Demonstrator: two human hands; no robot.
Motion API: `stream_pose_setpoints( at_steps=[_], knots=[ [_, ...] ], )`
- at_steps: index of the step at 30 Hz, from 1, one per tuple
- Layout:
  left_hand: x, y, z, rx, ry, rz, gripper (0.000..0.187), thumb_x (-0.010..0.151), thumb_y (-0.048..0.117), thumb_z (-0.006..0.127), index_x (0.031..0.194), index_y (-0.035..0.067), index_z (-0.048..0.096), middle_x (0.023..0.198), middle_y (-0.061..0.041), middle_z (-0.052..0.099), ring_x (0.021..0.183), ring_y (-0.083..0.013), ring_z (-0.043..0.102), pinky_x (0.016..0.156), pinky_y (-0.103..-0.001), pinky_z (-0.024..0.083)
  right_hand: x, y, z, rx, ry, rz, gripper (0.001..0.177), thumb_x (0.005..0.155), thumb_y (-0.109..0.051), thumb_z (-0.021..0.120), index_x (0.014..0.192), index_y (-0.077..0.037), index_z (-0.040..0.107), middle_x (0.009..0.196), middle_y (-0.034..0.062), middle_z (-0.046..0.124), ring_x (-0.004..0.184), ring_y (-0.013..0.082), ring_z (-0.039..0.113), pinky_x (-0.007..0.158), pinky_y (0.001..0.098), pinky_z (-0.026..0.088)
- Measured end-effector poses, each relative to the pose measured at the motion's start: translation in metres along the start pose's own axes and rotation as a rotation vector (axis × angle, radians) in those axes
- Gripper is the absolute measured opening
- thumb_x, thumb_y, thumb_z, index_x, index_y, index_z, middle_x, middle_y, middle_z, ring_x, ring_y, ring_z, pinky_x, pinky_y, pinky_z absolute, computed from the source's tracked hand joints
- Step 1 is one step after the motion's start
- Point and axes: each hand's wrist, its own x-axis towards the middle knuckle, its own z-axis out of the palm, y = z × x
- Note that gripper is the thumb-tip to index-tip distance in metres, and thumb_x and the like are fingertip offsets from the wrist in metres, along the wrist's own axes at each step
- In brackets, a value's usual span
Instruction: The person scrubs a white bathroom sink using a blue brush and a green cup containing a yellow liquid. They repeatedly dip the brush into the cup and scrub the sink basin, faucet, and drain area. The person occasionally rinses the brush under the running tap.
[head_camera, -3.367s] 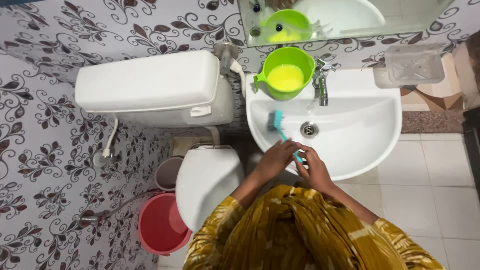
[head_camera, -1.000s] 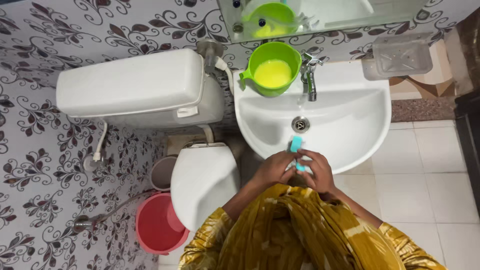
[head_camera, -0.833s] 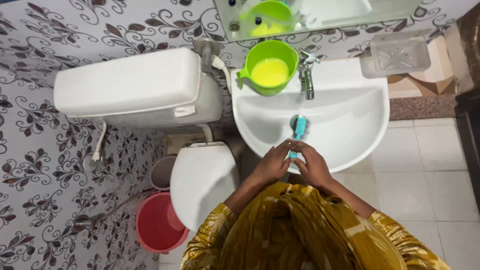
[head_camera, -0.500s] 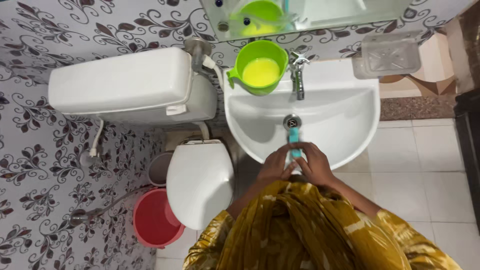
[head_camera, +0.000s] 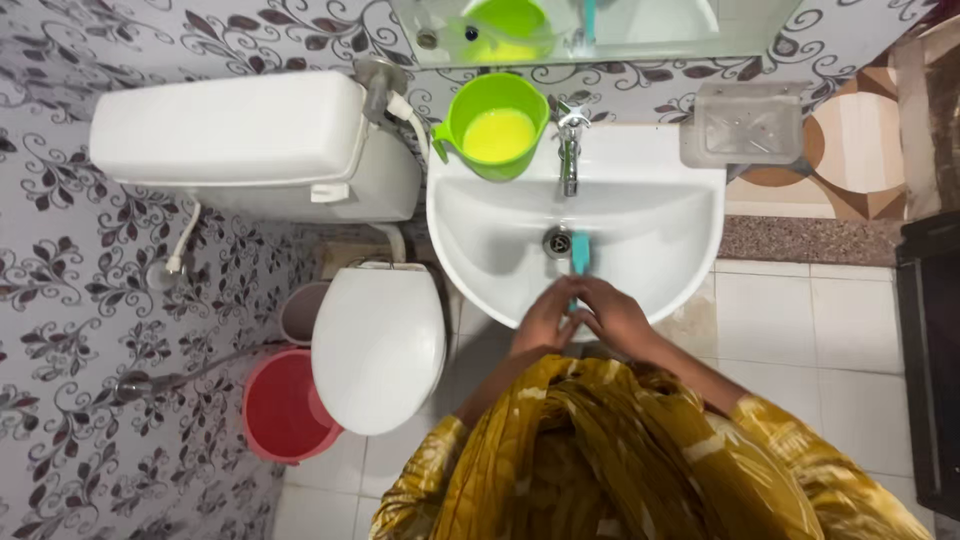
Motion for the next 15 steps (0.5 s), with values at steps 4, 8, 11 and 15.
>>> stream_pose_setpoints(
  at_steps=[4,8,11,15],
  knots=[
    [-0.008,-0.004,0.009,0.078,0.035,-0.039,0.037,0.104,0.018,0.067,0.138,0.008,0.057,0.150,-0.017,0.055,0.142,-0.0362,0.051,0.113,-0.047,0.047,0.008,0.000,-0.003,0.056,-0.075,0.012,0.039,0.090,-0.011,0.067,0.127,-0.002,0.059,0.134,0.0207,0.062,0.113,0.0379,0.065,0.091,0.0457,0.056],
    [-0.031,0.008,0.017,-0.099,0.048,0.003,0.044,0.098,0.015,0.070,0.141,0.014,0.059,0.150,-0.012,0.054,0.139,-0.0321,0.055,0.111,-0.042,0.050,-0.017,-0.019,-0.013,0.092,-0.051,0.034,0.035,0.087,-0.013,0.069,0.121,-0.009,0.062,0.121,0.0126,0.069,0.111,0.0336,0.069,0.092,0.0414,0.059],
    [-0.031,0.018,0.014,-0.249,0.004,-0.085,0.041,0.101,0.009,0.066,0.141,0.015,0.062,0.155,-0.012,0.051,0.141,-0.0315,0.056,0.108,-0.039,0.051,-0.011,-0.027,-0.026,0.063,-0.018,0.043,0.033,0.088,-0.010,0.068,0.121,-0.008,0.062,0.122,0.0141,0.069,0.111,0.0345,0.069,0.089,0.0400,0.059],
    [0.003,0.024,0.008,0.002,0.083,-0.120,0.044,0.097,0.007,0.070,0.140,0.012,0.063,0.151,-0.016,0.055,0.136,-0.0353,0.056,0.105,-0.043,0.051,0.020,-0.028,-0.039,0.158,-0.014,0.188,0.042,0.089,-0.004,0.065,0.130,0.000,0.059,0.128,0.0208,0.065,0.109,0.0418,0.064,0.085,0.0467,0.054]
  ],
)
